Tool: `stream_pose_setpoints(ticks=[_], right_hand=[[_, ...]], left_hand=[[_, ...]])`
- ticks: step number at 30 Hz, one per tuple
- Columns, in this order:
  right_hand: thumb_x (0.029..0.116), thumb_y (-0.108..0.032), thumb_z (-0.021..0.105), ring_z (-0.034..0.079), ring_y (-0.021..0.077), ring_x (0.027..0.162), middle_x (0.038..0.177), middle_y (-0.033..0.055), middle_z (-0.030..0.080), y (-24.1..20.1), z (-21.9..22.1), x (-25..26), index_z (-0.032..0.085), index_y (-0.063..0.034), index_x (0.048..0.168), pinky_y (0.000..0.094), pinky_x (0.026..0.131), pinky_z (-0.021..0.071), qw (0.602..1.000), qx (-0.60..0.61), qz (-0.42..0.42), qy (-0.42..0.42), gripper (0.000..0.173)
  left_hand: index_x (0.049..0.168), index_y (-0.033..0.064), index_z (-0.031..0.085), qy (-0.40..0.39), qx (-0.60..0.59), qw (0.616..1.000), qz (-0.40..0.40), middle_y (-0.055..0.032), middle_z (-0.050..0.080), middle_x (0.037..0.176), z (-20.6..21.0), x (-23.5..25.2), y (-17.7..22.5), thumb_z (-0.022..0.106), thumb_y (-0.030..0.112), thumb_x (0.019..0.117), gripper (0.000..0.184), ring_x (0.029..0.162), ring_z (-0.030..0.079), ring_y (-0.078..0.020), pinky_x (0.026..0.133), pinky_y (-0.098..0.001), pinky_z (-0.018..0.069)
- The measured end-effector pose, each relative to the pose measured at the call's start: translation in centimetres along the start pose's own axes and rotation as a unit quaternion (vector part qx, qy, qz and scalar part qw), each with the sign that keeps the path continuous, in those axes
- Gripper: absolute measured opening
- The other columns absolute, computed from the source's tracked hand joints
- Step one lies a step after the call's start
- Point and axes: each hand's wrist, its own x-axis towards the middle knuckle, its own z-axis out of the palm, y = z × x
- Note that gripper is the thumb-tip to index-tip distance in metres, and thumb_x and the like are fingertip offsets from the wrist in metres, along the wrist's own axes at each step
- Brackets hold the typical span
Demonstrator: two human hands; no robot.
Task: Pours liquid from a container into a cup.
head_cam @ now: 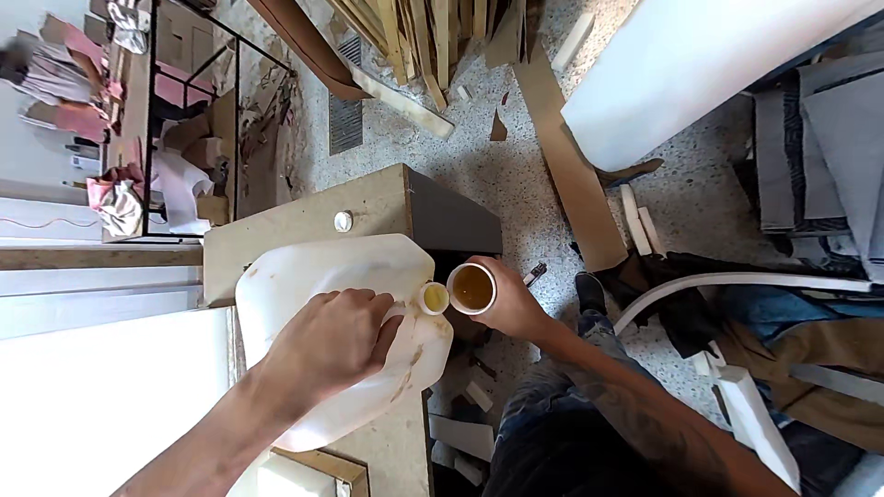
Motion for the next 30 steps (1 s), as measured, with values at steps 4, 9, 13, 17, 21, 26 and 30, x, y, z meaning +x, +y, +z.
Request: stream_pose_setpoints(ticks=[4,9,13,17,21,26,30], right_hand=[[0.0585,-0.02,0.099,0.061,0.0186,0.12,0.13,0.0061,0.063,-0.5,0.4,-0.1,0.054,-0.0129,0.14,0.04,0.104,0.0541,1.0,-0.016,-0.008,0.005,0.093],[0.0581,-0.022,0.099,0.062,0.0169,0.12,0.131,0.0044,0.063,-1.7,0.4,-0.5,0.054,-0.0153,0.141,0.04,0.103,0.0548,1.0,-0.017,0.021,0.007,0.095],[0.0567,-0.022,0.099,0.062,0.0168,0.12,0.129,0.0037,0.064,-2.8,-0.2,-0.6,0.055,-0.0167,0.14,0.0405,0.103,0.0551,0.998,-0.037,0.044,0.012,0.095],[0.0559,-0.02,0.099,0.062,0.0195,0.12,0.13,0.0061,0.063,-2.6,-0.5,-0.5,0.055,-0.0154,0.141,0.0422,0.103,0.0544,0.998,-0.052,0.032,0.015,0.096],[0.0556,-0.02,0.099,0.062,0.0188,0.121,0.13,0.0051,0.063,-2.3,-0.7,-0.5,0.055,-0.0162,0.141,0.0418,0.102,0.055,0.998,-0.052,0.029,0.009,0.096],[0.0574,-0.024,0.098,0.06,0.0164,0.121,0.13,0.0024,0.062,-1.9,-1.1,-1.0,0.057,-0.0191,0.138,0.0415,0.102,0.0548,0.998,-0.058,0.02,-0.007,0.091],[0.0583,-0.023,0.098,0.061,0.018,0.121,0.13,0.0036,0.063,-1.6,-1.1,-1.2,0.058,-0.0179,0.138,0.0433,0.103,0.0546,0.999,-0.045,0.011,-0.016,0.089]], left_hand=[[0.093,0.0216,0.073,0.009,-0.006,1.0,-0.002,0.0056,0.062,0.072,0.0,-0.5,-0.4,0.05,0.048,0.099,0.036,0.066,0.065,-0.0127,0.056,-0.0375,0.0555],[0.093,0.022,0.073,-0.003,-0.003,1.0,-0.008,0.0051,0.063,0.073,-0.2,-0.5,-0.3,0.05,0.048,0.0992,0.035,0.068,0.066,-0.0127,0.058,-0.0367,0.0556],[0.094,0.0226,0.073,-0.016,0.0,1.0,-0.008,0.0049,0.064,0.075,-0.3,-0.4,-0.2,0.049,0.047,0.0997,0.035,0.071,0.067,-0.0131,0.06,-0.0372,0.0561],[0.093,0.0211,0.073,-0.023,0.008,1.0,-0.007,0.0039,0.064,0.075,-0.3,0.0,0.1,0.05,0.046,0.1,0.034,0.072,0.067,-0.0142,0.06,-0.0378,0.0566],[0.091,0.0214,0.072,-0.034,0.008,0.999,-0.006,0.0039,0.064,0.075,-0.3,0.3,0.3,0.05,0.046,0.1002,0.034,0.071,0.067,-0.0146,0.06,-0.0381,0.0561],[0.092,0.0208,0.072,-0.046,0.01,0.999,-0.013,0.003,0.065,0.076,-0.5,0.6,0.6,0.051,0.046,0.1002,0.034,0.072,0.067,-0.0155,0.06,-0.0384,0.0561],[0.09,0.0198,0.071,-0.048,0.008,0.999,-0.012,0.0019,0.064,0.075,-0.4,0.8,0.8,0.052,0.045,0.1005,0.033,0.071,0.067,-0.0167,0.059,-0.0395,0.0561]])
